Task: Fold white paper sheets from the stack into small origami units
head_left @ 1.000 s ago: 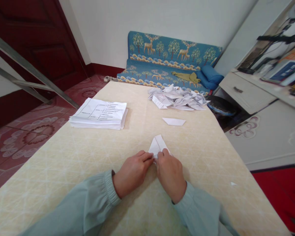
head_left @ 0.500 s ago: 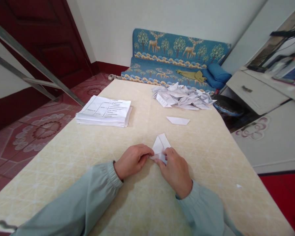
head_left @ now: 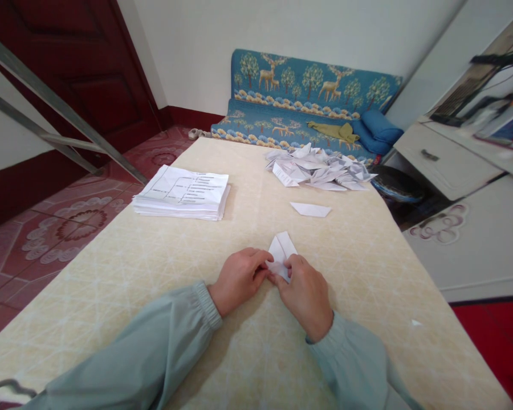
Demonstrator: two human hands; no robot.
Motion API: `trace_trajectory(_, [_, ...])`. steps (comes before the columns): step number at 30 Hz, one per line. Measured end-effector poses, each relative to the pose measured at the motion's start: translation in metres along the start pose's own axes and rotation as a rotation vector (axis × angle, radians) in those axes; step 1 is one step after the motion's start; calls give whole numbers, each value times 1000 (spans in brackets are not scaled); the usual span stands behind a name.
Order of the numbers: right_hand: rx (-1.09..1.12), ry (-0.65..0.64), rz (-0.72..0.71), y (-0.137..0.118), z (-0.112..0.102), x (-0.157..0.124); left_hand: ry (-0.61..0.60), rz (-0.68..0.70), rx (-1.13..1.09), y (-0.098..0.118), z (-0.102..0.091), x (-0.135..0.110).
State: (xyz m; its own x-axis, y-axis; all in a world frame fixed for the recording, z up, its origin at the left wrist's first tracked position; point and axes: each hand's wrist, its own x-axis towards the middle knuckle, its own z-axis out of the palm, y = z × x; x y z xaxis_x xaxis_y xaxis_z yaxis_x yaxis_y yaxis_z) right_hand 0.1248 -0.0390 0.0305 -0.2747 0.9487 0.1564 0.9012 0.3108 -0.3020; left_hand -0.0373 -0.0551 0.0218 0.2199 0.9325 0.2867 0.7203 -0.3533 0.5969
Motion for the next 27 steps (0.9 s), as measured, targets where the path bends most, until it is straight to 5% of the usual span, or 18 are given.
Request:
trace_trajectory(13, [233,-64,65,13,1,8,-108,112,279,8,-2,0])
trace_trajectory(27, [224,267,-20,29,10,30,-115,177,302,5,3,0])
